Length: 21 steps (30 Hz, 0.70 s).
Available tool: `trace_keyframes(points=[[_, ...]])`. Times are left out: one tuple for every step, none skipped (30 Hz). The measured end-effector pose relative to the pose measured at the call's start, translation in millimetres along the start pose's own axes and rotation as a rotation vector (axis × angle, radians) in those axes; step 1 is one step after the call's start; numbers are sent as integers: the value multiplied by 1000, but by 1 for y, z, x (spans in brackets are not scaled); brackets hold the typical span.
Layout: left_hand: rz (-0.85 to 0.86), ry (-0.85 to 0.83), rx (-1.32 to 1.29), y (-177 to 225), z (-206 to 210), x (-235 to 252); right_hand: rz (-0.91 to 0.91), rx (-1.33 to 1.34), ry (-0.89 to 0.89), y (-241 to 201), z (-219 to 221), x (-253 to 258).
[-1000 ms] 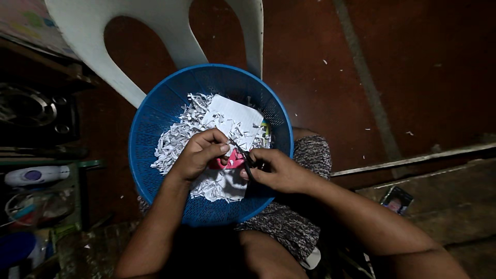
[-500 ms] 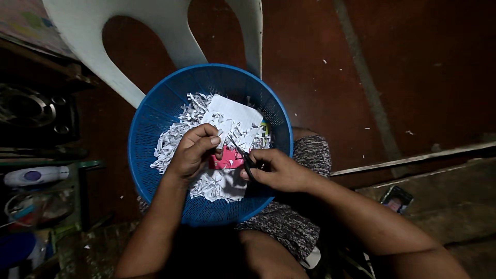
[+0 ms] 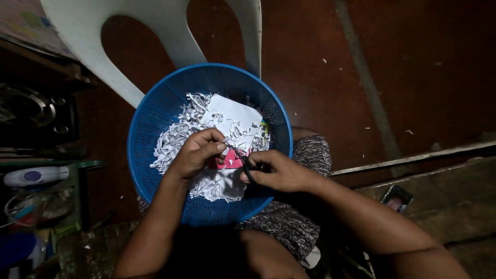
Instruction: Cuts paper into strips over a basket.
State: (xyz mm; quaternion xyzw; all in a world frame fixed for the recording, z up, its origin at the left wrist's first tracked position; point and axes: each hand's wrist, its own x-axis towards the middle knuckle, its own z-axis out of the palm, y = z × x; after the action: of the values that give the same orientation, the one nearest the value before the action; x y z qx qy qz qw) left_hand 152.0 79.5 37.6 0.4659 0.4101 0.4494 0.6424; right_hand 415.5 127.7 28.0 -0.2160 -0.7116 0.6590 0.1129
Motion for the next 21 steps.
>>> trace_keyframes(points=[[3,-6,-7,0,0,0,2,2,-1,0,0,0],[3,-13,-11,-1,-1,0,1,3,0,0,0,0],[0,-19,-12,-2,-1,0,0,3,-1,0,0,0],[-4,-21,-7,-2,-1,-1,0,3,-6,0,0,0],[-8,-19,-4,-2,-1,-1,4,3,-13,0,0,0],[-12,-18,-3,-2,-1,-1,5,3,-14,0,0,0],[-15,-14,-1,-1,-2,-1,5,3,-11,0,0,-1],[-18,-9,1,-1,-2,-1,4,4,-2,0,0,0],[-19,-4,3,-1,-3,-1,7,4,8,0,0,0],[-17,-1,2,-1,-3,-1,15,6,17,0,0,0],[-13,1,0,0,-3,-1,21,6,23,1,0,0],[-8,9,-2,0,-3,-1,23,6,27,1,0,1],[-2,22,-9,0,-3,-1,21,7,29,1,0,1],[1,36,-14,1,-3,-1,19,8,32,1,0,1],[3,48,-19,0,-4,-1,19,12,37,1,1,1],[5,57,-24,0,-4,-1,22,19,41,0,1,0],[7,64,-28,0,-4,-1,30,26,43,0,1,0],[9,65,-29,0,-4,0,40,29,37,-1,1,0],[14,62,-31,0,-4,-1,46,28,27,-2,0,0],[19,58,-32,1,-4,-1,50,20,13,-2,-1,0],[22,61,-29,1,-3,-1,54,12,-2,-3,-1,0]])
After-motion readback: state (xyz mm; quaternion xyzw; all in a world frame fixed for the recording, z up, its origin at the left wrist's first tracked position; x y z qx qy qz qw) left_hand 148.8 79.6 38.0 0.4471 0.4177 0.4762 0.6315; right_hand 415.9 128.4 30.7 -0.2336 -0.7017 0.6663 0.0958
